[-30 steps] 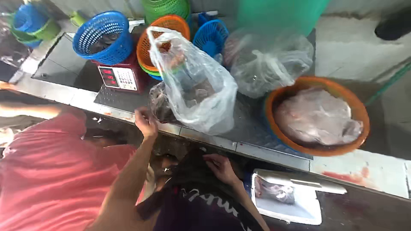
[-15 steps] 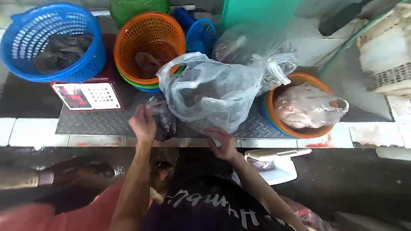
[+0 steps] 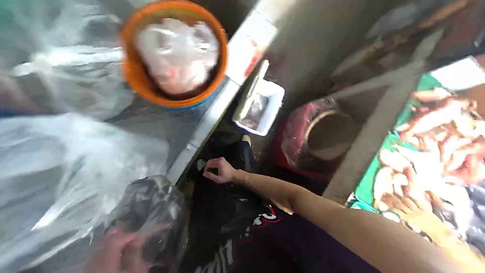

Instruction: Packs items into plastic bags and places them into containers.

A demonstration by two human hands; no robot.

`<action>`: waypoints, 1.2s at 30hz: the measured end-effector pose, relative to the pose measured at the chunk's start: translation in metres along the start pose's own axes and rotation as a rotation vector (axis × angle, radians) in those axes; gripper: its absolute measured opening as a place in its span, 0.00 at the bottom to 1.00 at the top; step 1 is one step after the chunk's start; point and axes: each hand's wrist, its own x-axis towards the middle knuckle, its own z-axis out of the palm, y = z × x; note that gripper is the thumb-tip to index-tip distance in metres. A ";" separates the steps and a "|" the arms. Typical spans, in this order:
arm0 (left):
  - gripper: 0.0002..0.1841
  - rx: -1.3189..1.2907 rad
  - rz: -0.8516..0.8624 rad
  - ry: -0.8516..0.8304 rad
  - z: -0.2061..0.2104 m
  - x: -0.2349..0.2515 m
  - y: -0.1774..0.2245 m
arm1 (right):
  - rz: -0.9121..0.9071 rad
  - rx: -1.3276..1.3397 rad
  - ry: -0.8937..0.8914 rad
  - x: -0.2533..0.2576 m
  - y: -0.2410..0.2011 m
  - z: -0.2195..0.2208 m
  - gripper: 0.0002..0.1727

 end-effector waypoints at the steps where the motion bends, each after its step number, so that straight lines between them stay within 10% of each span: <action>1: 0.24 -0.014 0.034 -0.078 0.030 0.018 0.013 | 0.133 -0.014 0.044 -0.016 0.022 -0.017 0.20; 6: 0.23 -0.241 0.144 -0.296 0.243 0.096 0.062 | 0.680 0.415 0.466 -0.086 0.134 -0.123 0.20; 11: 0.13 -0.364 0.030 -0.518 0.539 0.178 0.085 | 0.946 0.741 0.947 -0.158 0.285 -0.209 0.24; 20: 0.17 -0.189 -0.075 -0.739 0.978 0.212 0.033 | 1.221 0.643 0.960 -0.291 0.433 -0.203 0.24; 26: 0.18 -0.008 0.140 -0.951 1.133 0.170 -0.024 | 1.325 0.542 0.992 -0.309 0.477 -0.186 0.23; 31: 0.20 0.149 0.070 -0.763 1.109 0.187 0.025 | 1.100 0.415 1.001 -0.268 0.490 -0.220 0.25; 36: 0.48 0.194 -0.194 -0.682 1.133 0.180 0.018 | 0.993 0.391 0.996 -0.235 0.496 -0.241 0.25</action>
